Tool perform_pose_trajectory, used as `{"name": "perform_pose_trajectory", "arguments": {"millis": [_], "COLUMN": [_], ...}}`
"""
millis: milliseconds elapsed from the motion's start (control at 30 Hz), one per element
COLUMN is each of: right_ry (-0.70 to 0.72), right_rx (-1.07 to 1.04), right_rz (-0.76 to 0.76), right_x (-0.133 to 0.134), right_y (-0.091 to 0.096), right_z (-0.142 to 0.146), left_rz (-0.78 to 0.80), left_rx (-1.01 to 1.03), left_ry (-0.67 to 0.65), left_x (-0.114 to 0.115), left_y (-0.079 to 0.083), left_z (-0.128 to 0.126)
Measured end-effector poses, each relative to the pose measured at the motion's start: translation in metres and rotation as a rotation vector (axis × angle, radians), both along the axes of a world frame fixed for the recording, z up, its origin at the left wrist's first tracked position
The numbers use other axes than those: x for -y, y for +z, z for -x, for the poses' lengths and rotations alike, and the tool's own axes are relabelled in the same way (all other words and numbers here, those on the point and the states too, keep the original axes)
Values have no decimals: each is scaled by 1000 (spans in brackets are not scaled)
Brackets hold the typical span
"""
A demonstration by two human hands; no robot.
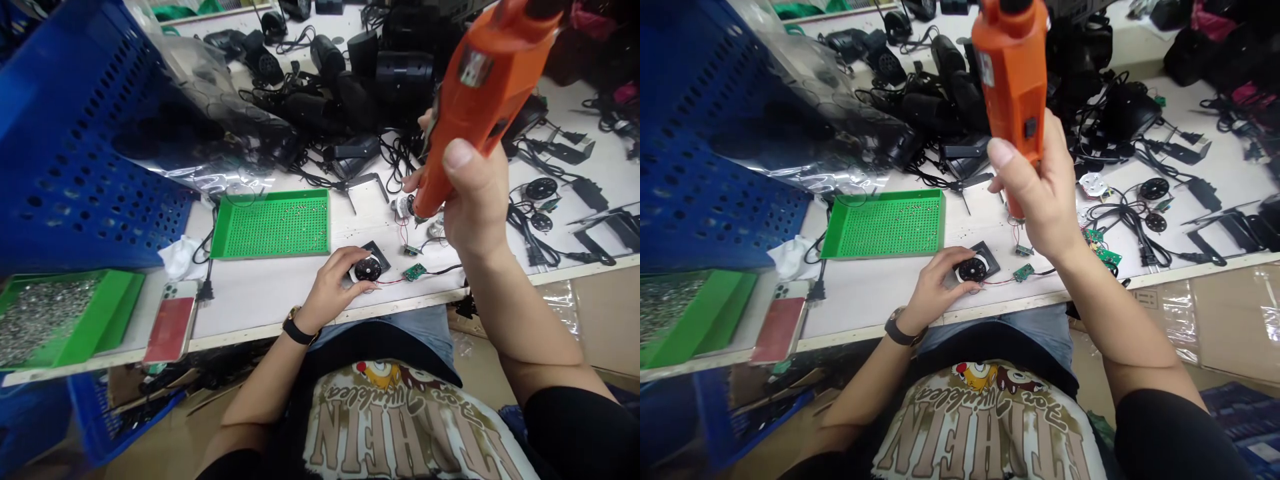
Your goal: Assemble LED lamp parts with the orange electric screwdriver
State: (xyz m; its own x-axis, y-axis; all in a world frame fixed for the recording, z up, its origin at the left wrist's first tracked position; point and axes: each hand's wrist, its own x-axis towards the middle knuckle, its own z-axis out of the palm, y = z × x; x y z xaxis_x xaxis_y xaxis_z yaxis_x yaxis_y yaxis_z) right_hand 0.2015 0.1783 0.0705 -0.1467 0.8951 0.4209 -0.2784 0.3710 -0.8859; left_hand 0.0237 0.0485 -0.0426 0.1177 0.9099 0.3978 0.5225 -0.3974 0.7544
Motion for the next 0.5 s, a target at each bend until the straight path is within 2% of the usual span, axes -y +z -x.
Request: {"name": "perform_pose_trajectory", "arguments": {"millis": [133, 267, 367, 500], "right_ry": [195, 317, 291, 228], "right_rx": [-96, -27, -36, -55], "right_rz": [94, 22, 10, 66], "right_x": [10, 20, 26, 34], "right_y": [15, 13, 6, 6], "right_z": [4, 4, 5, 5], "left_rz": [7, 0, 11, 23], "left_rx": [-13, -11, 0, 25], "left_ry": [16, 29, 33, 23], "left_x": [2, 3, 4, 4], "left_y": [0, -1, -2, -2], "left_z": [-2, -4, -5, -5]}}
